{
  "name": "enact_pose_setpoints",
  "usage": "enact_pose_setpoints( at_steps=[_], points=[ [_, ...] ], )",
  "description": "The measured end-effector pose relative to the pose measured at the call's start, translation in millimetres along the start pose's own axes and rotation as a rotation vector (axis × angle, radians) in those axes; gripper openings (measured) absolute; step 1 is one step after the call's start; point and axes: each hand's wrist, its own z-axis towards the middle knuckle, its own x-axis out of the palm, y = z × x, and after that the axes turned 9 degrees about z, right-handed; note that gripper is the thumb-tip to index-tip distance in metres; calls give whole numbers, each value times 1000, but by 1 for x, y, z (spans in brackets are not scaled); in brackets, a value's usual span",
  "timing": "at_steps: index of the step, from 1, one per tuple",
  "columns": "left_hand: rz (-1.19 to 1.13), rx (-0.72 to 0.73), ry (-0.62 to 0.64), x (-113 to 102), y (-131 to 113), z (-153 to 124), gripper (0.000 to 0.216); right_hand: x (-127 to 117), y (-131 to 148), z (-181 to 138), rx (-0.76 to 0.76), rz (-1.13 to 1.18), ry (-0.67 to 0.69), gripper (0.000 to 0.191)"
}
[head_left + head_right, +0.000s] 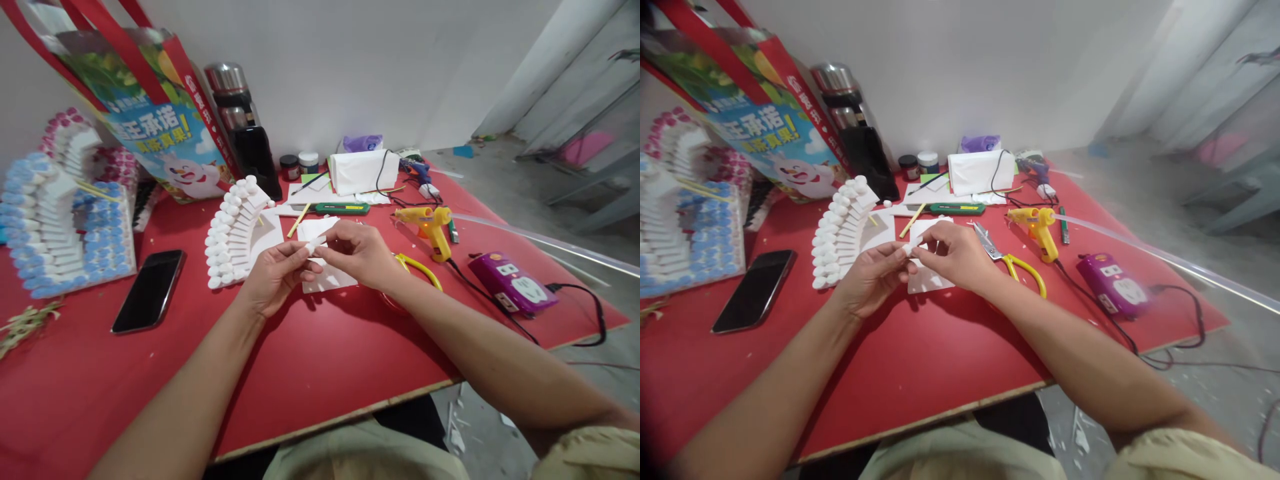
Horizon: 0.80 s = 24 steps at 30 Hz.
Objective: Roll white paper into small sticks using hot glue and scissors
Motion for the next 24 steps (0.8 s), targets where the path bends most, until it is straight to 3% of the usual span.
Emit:
enact_pose_setpoints(
  at_steps=[4, 12, 20, 24],
  points=[
    [73, 33, 11, 2, -1, -1, 25, 2, 3, 0, 6, 31, 15, 15],
    [190, 121, -7, 4, 1, -3, 22, 5, 11, -2, 285, 272, 1, 18],
    [131, 152, -13, 4, 6, 0, 21, 3, 13, -5, 40, 59, 14, 13],
    [121, 186, -69, 6, 7, 0, 25, 4, 12, -5, 19, 104, 25, 13]
  ],
)
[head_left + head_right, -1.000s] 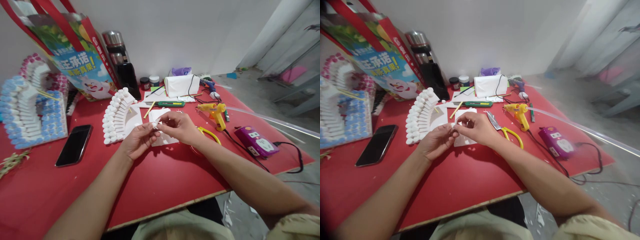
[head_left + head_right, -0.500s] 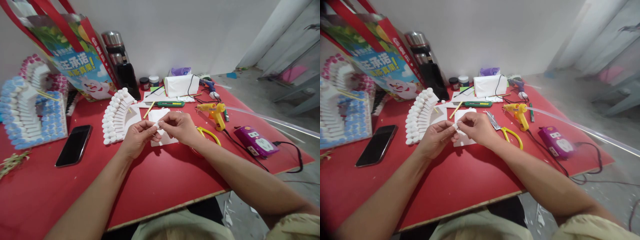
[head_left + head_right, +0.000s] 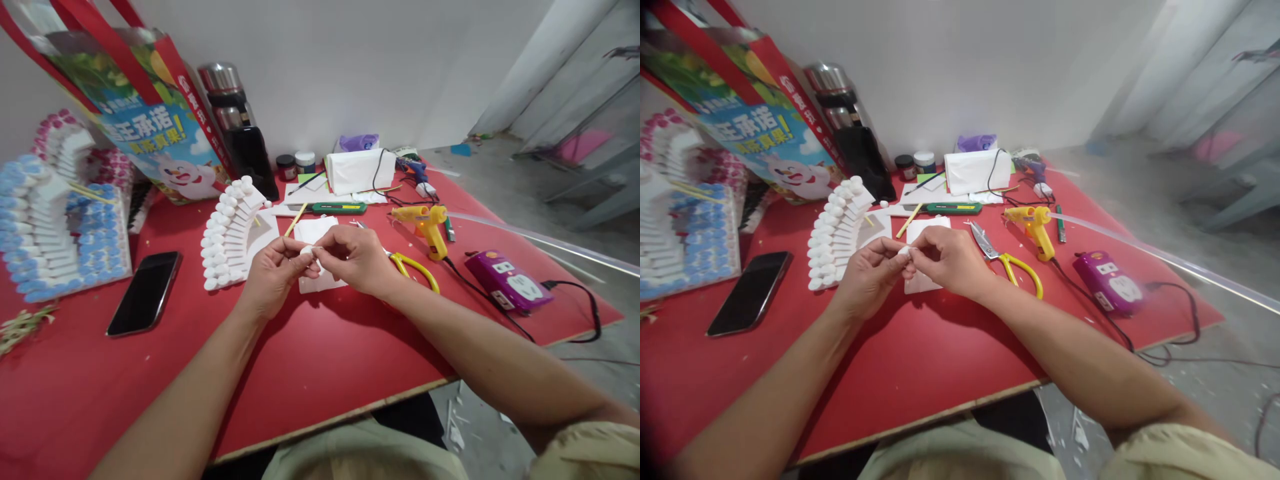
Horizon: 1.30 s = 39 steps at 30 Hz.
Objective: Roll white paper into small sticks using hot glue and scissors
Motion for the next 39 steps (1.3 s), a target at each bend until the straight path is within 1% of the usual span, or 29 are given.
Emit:
enact_pose_setpoints(
  at_steps=[3, 7, 9, 11, 14, 16, 18, 19, 21, 23, 25, 27, 29, 31, 34, 37, 39],
  points=[
    [-13, 13, -43, 4, 0, -1, 29, 2, -2, -1, -26, 13, -2, 13],
    [17, 25, -97, 6, 2, -1, 30, 2, -4, -1, -185, -176, 1, 13],
    [29, 11, -106, 5, 3, -1, 29, 2, -5, -1, -216, -210, 19, 14],
    [20, -17, -104, 2, 5, 0, 30, 1, -5, -1, -169, -181, 20, 14],
    [5, -53, -101, -1, 6, 1, 31, 0, -3, -1, -25, -90, 32, 17],
    [2, -70, -101, -2, 7, 2, 31, -1, -1, -1, 58, -34, 73, 21],
    [-9, -78, -110, -3, 7, 3, 31, -4, 2, 1, 90, -29, 113, 24],
    [-16, -81, -118, -3, 7, 3, 31, -6, 4, 2, 90, -64, 117, 25],
    [-37, -85, -144, -3, 7, 4, 32, -12, 8, 7, 99, -204, 101, 29],
    [-70, -96, -186, -3, 7, 6, 32, -20, 13, 12, 137, -406, 87, 34],
    [-111, -125, -233, -4, 6, 7, 28, -28, 19, 15, 187, -637, 114, 39],
    [-143, -170, -260, -5, 5, 8, 23, -37, 27, 11, 245, -860, 145, 41],
    [-163, -203, -255, -7, 5, 9, 18, -46, 34, -2, 328, -1025, 139, 38],
    [-181, -205, -246, -8, 5, 9, 16, -57, 39, -24, 423, -1150, 100, 37],
    [-218, -187, -239, -9, 6, 9, 12, -79, 38, -58, 538, -1343, -16, 33],
    [-248, -191, -218, -9, 6, 9, 10, -104, 27, -77, 530, -1439, -119, 32],
    [-256, -200, -209, -8, 6, 9, 10, -119, 15, -77, 465, -1406, -170, 33]
  ],
)
